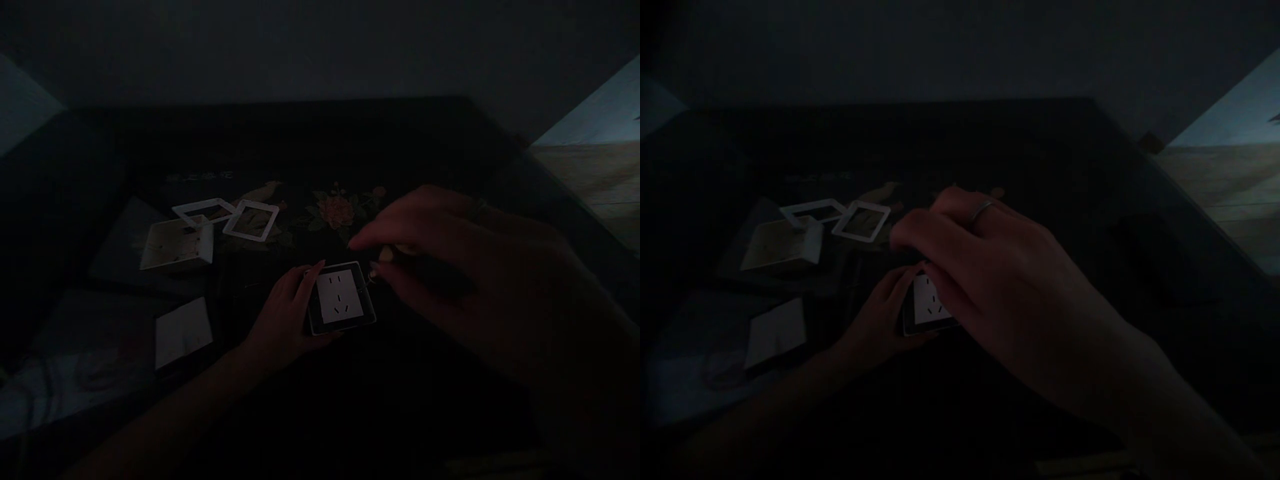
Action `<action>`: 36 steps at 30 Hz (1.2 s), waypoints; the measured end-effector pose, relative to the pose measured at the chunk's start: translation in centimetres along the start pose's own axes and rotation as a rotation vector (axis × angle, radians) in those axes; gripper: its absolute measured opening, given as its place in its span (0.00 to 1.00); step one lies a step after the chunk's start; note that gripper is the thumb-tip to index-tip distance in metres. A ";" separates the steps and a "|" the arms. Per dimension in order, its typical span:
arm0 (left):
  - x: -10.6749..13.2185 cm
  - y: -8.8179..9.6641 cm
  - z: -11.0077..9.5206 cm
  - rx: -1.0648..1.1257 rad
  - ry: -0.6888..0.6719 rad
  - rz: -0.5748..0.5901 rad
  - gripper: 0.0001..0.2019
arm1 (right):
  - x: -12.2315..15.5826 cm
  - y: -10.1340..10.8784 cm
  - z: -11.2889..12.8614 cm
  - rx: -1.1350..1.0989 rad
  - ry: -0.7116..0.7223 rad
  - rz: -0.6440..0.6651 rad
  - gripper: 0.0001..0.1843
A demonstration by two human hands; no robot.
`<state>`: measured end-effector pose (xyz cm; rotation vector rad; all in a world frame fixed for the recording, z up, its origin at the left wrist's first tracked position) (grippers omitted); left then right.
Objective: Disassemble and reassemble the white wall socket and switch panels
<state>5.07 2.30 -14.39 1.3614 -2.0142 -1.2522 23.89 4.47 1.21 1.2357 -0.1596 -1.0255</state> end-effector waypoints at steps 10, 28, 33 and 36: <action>0.0 0.1 -0.1 0.006 -0.005 -0.001 0.53 | 0.0 0.0 -0.1 0.090 -0.011 -0.030 0.10; -0.1 0.0 0.1 0.020 0.023 0.008 0.53 | 0.6 0.5 0.1 0.005 0.034 0.063 0.16; 0.0 0.1 0.0 0.044 0.018 0.012 0.53 | 0.7 0.7 -0.2 0.137 -0.010 -0.028 0.09; 0.0 0.1 0.0 0.030 0.018 0.011 0.54 | 0.6 0.8 -0.1 0.116 0.021 -0.016 0.08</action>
Point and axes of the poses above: each hand's wrist, its own x-axis away from the middle knuckle, its own y-axis out of the back of the hand, z = x × y, the point moved 3 cm from there along -x, towards the middle knuckle, and after that the axes turned 4 degrees about -x, right-handed, at the moved point
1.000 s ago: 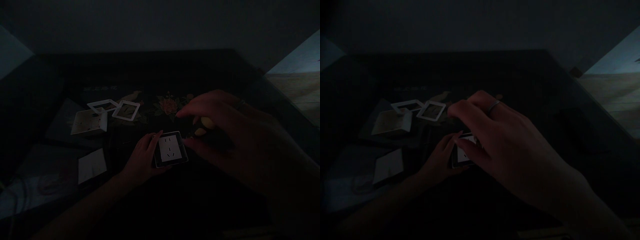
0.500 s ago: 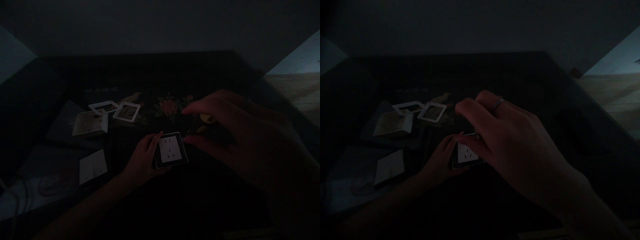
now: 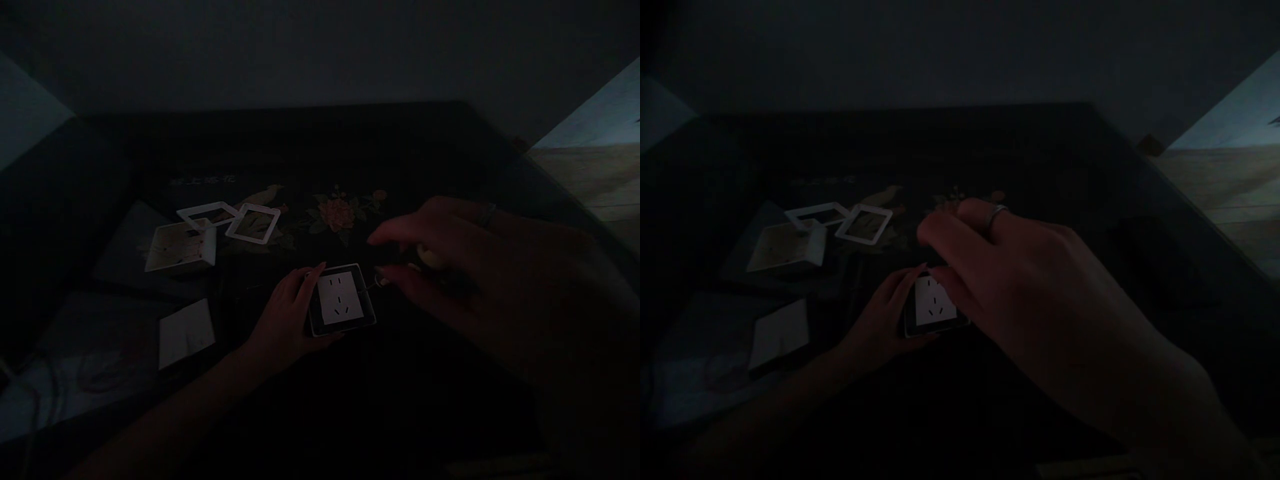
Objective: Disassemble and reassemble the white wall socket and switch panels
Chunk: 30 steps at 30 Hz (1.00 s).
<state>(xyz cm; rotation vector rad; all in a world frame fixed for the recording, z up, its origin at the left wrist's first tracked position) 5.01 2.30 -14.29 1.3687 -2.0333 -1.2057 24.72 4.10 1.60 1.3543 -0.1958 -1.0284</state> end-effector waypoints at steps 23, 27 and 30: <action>-0.1 -0.1 0.0 -0.023 -0.003 -0.005 0.53 | 0.0 -0.1 -0.7 0.036 0.002 0.009 0.10; 0.0 -0.1 0.1 -0.006 0.006 -0.014 0.56 | -0.3 0.1 -0.6 0.048 0.009 -0.002 0.08; 0.1 0.1 0.1 -0.014 -0.023 -0.048 0.60 | -0.4 0.5 -0.5 0.040 0.002 -0.025 0.08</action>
Point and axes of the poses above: each hand's wrist, its own x-axis away from the middle knuckle, its own y-axis out of the back of the hand, z = x × y, the point moved 3 cm from there along -x, towards the middle knuckle, and after that the axes turned 4 degrees about -x, right-handed, at the moved point
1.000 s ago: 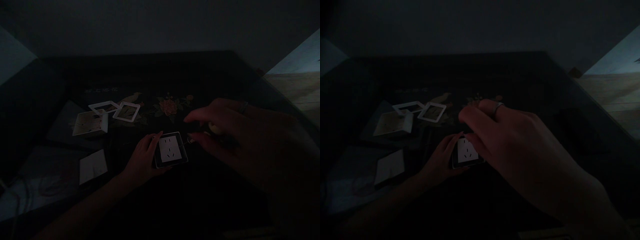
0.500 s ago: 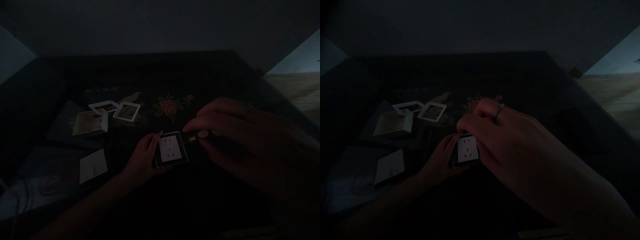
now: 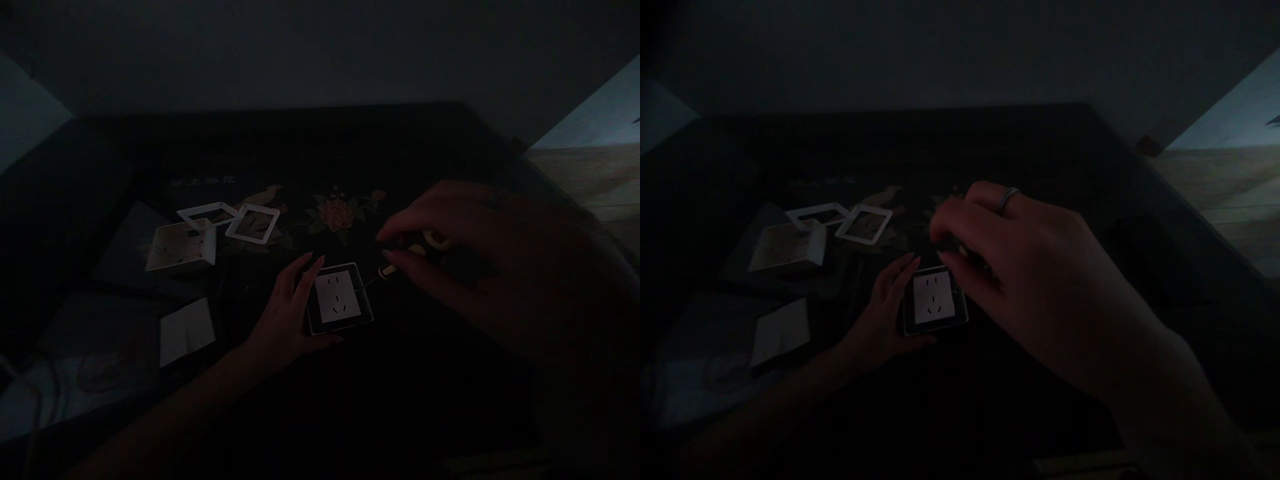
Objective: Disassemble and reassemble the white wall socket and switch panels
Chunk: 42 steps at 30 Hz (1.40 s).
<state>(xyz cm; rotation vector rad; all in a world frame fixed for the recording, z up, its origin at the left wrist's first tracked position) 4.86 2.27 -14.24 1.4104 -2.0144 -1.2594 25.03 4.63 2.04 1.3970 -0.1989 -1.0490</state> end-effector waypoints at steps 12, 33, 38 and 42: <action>-4.0 3.8 -5.2 -0.098 -0.090 0.025 0.11 | -0.3 0.8 -2.4 -0.032 -0.100 -0.027 0.06; -8.8 3.6 -8.4 -0.521 0.019 0.512 0.05 | -0.8 0.9 -4.2 -0.079 -0.208 0.006 0.05; -8.8 3.5 -8.7 -0.581 0.000 0.512 0.05 | -1.0 0.8 -4.6 -0.082 -0.231 0.006 0.06; -8.7 3.2 -9.0 -0.647 -0.022 0.493 0.05 | -1.0 0.8 -4.7 -0.083 -0.225 0.006 0.06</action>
Point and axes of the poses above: each hand's wrist, its own x-axis away from the middle knuckle, its own y-axis out of the back of the hand, z = x × y, the point moved 3 cm from there along -x, towards the middle knuckle, and after that the axes turned 4 degrees about -x, right-handed, at the moved point
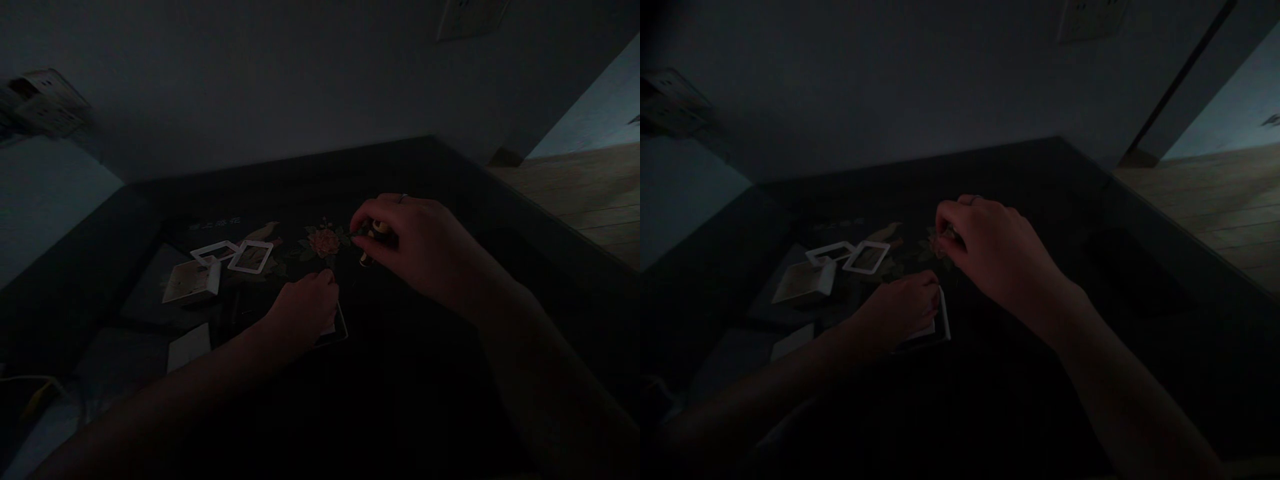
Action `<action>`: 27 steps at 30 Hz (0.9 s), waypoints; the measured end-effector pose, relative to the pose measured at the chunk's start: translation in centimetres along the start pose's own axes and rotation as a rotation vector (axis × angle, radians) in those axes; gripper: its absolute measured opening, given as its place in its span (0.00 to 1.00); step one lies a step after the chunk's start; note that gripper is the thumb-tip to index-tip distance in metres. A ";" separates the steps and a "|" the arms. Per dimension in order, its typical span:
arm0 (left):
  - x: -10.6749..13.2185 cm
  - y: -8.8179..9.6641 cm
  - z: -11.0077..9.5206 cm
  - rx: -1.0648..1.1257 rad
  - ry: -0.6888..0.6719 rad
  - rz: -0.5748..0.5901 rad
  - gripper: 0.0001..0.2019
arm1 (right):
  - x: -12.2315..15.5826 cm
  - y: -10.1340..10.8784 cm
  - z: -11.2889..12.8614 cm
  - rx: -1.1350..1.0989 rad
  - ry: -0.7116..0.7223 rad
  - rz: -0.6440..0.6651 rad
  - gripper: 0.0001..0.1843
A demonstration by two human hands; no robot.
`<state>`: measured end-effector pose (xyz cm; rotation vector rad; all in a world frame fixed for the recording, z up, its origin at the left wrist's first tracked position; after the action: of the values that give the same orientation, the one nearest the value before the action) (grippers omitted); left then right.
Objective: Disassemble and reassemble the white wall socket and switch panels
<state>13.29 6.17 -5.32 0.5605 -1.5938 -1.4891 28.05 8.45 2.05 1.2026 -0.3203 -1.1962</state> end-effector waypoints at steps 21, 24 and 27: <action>0.0 -2.7 -0.2 -0.169 -0.065 -0.264 0.05 | -0.1 -0.1 -0.3 0.041 0.014 -0.008 0.06; 0.1 -2.9 0.0 -0.154 -0.073 -0.294 0.05 | -0.1 -0.2 -0.4 0.042 0.013 0.001 0.05; 0.1 -3.2 0.1 -0.126 -0.091 -0.308 0.05 | -0.1 -0.2 -0.3 0.052 0.021 0.001 0.05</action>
<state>12.43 5.59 -8.39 0.6978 -1.5183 -1.8537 28.14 8.75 1.83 1.2593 -0.3380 -1.1799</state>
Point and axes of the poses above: each hand's wrist, its own x-axis away from the middle knuckle, its own y-axis out of the back of the hand, z = x × y, the point moved 3 cm from there along -x, towards the middle knuckle, and after that the axes turned 4 degrees about -x, right-handed, at the moved point
